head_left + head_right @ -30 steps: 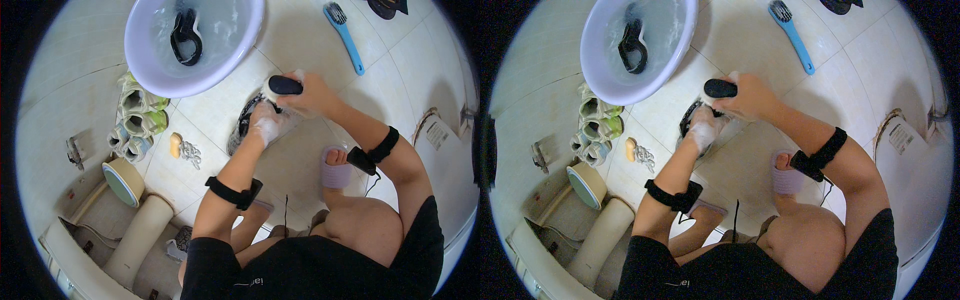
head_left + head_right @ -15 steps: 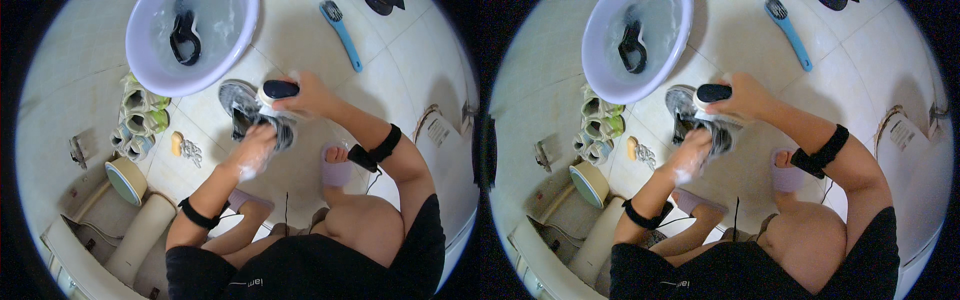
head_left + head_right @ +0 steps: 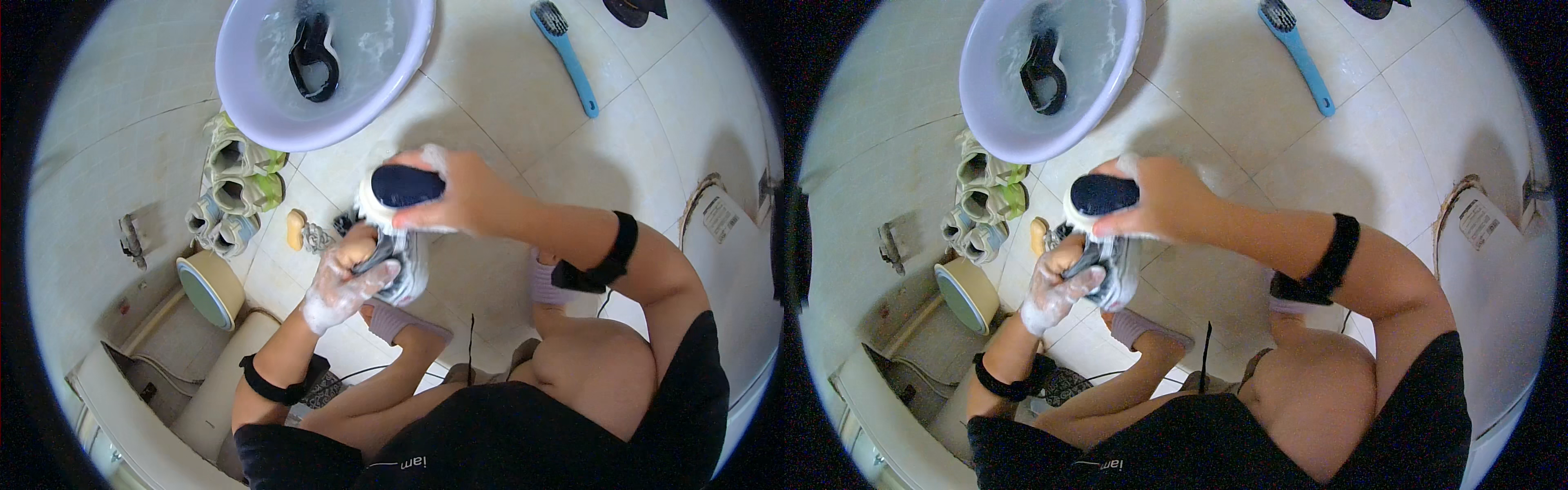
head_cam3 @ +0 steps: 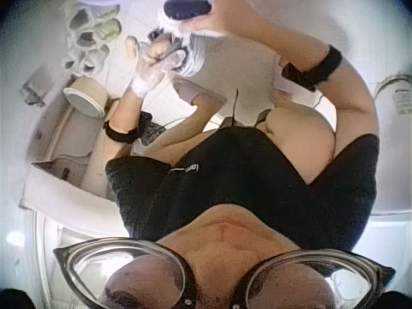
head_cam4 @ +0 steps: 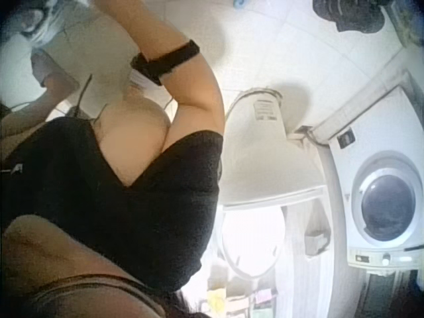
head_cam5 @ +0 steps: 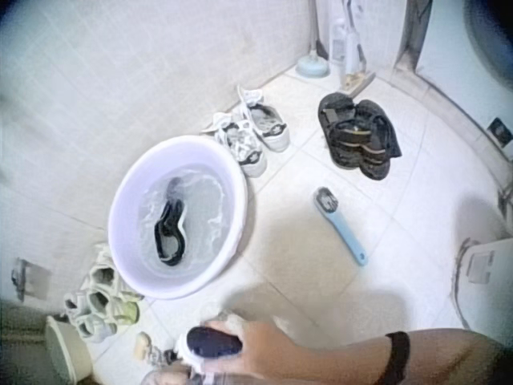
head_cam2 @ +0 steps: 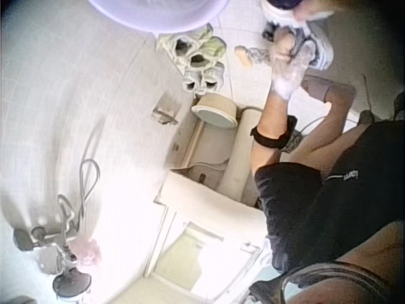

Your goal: The person scrubs a black sneaker with a brush and sponge, applying soap and rinsing it in a basin. They switch between brushes and a sponge, cleaning the upper, sides, and sole before placing the shoe in the water.

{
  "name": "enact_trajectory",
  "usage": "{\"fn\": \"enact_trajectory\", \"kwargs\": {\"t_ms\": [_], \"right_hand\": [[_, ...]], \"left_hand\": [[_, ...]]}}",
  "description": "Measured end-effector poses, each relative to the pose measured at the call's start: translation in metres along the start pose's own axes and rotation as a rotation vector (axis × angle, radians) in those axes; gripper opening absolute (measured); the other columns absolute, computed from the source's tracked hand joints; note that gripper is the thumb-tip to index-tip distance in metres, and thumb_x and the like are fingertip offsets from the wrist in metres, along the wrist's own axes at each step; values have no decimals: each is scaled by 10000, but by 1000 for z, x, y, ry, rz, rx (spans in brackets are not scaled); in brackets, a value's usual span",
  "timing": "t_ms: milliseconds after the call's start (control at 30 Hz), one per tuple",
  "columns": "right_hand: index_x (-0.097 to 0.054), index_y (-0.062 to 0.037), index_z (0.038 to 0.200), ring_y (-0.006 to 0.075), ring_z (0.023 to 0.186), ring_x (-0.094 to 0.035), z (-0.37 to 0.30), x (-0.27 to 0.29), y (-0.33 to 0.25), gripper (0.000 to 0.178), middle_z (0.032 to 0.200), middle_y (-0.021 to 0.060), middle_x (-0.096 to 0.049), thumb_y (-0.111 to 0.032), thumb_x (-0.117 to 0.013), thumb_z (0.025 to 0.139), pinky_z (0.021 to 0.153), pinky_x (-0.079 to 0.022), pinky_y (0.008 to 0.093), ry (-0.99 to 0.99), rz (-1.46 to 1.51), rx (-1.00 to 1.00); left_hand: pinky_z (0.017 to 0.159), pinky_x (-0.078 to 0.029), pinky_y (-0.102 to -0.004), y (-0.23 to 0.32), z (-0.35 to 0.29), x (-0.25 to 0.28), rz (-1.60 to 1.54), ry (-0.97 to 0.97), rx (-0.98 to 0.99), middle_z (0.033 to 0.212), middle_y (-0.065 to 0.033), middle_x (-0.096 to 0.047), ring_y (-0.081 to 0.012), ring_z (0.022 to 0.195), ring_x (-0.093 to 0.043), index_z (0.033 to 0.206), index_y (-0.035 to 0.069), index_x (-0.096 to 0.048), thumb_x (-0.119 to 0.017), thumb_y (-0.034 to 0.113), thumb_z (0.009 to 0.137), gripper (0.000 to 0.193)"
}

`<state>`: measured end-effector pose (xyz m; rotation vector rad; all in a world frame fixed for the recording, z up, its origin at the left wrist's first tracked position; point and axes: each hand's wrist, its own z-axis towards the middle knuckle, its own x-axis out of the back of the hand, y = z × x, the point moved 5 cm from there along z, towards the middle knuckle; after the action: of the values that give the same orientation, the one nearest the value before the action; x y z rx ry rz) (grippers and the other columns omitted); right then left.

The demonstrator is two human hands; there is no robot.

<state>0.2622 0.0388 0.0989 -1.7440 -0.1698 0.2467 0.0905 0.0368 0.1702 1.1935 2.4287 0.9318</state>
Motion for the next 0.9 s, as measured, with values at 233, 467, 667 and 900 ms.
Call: {"fn": "enact_trajectory", "kwargs": {"t_ms": [233,467,667,900], "right_hand": [[-600,-23,1121,206,830,-639,17,40,78,563,937,151,-665,-320,-771,674,762,-488,322,202,-425,-326],[-611,20,982,121,522,-529,-16,68,75,463,674,63,-595,-382,-708,771,480,-410,253,241,115,-462],[-573,-50,753,73,336,-352,-59,63,36,403,483,-21,-412,-419,-531,909,320,-268,229,182,615,-675],[-477,-65,789,79,331,-345,-73,64,-28,375,468,-21,-379,-413,-504,926,321,-299,214,390,498,-646]], "left_hand": [[843,-401,-398,15,-24,-3,181,-234,-408,933,-127,-570,-302,1026,-526,706,28,-568,-693,127,742,164],[900,-379,-440,-27,-38,-13,902,-194,-610,1087,-117,-546,-288,1159,-481,774,81,-543,-649,108,641,172],[931,-346,-389,-88,18,-31,1126,-109,-720,1117,-153,-542,-305,1133,-469,862,28,-588,-643,169,694,226],[905,-403,-403,-106,55,-50,963,-133,-649,1100,-150,-548,-322,1050,-515,999,32,-555,-586,217,832,251]]}}
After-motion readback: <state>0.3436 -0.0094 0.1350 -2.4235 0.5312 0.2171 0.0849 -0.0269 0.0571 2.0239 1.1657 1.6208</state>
